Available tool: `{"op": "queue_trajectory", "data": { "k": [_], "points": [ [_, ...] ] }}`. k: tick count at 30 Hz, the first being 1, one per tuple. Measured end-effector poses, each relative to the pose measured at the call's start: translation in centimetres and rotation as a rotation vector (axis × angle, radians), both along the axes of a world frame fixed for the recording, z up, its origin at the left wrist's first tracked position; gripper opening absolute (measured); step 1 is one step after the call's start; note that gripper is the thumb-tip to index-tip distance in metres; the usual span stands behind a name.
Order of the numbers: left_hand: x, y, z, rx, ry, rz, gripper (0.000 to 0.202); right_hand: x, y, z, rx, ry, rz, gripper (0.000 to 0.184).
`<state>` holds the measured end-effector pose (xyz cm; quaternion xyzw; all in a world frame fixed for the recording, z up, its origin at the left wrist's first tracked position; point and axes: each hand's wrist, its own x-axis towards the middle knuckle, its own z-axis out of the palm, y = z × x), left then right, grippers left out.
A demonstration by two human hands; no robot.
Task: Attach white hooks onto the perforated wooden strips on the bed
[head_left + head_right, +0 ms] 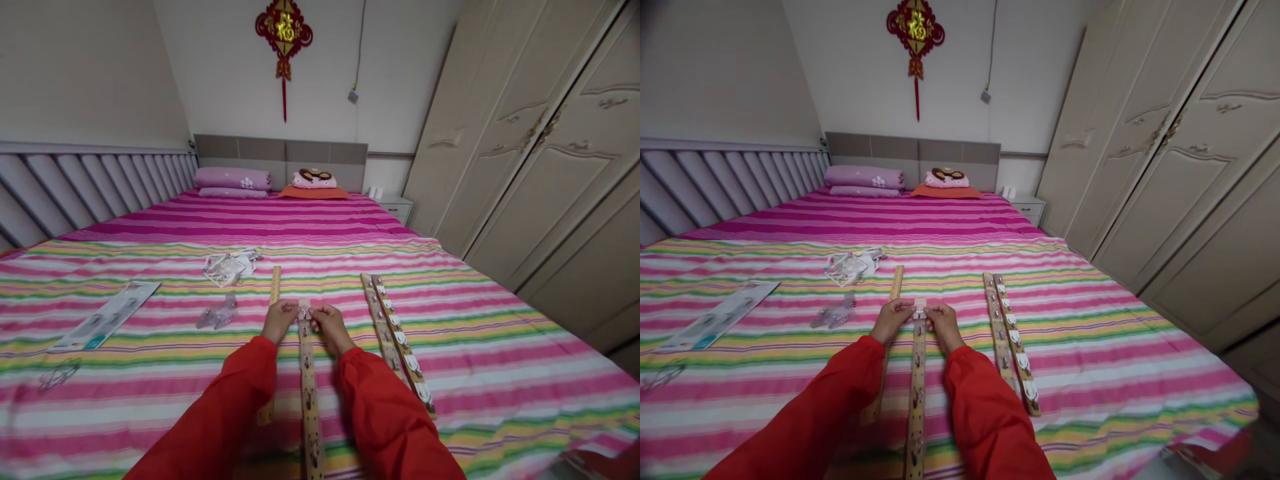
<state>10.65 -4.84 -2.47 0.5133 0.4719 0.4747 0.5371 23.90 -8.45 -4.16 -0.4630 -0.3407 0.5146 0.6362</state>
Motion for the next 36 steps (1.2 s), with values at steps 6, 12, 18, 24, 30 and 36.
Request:
{"op": "queue_trajectory", "data": {
  "k": [6, 12, 18, 24, 30, 36],
  "points": [
    [0.9, 2.1, -1.4, -0.009, 0.053, 0.049, 0.022, 0.0, 2.0, -1.2, 0.014, -0.044, -0.08, 0.018],
    [1.0, 3.2, -2.6, 0.017, 0.159, 0.114, 0.013, -0.2, 3.1, -2.2, 0.015, -0.088, -0.124, 0.017],
    [1.1, 3.4, -2.9, 0.042, 0.273, 0.142, 0.008, -0.5, 3.5, -3.2, -0.005, -0.133, -0.135, 0.016],
    [1.4, 3.4, -3.4, 0.052, 0.357, 0.136, 0.014, -0.3, 3.9, -3.9, -0.017, -0.191, -0.131, 0.015],
    [1.4, 3.2, -3.6, 0.106, 0.408, 0.103, 0.034, -0.2, 4.3, -4.7, -0.021, -0.272, -0.144, 0.01],
    [1.2, 2.7, -3.4, 0.161, 0.417, -0.074, 0.029, -0.2, 3.8, -4.8, 0.062, -0.517, -0.096, 0.035]
  ]
}}
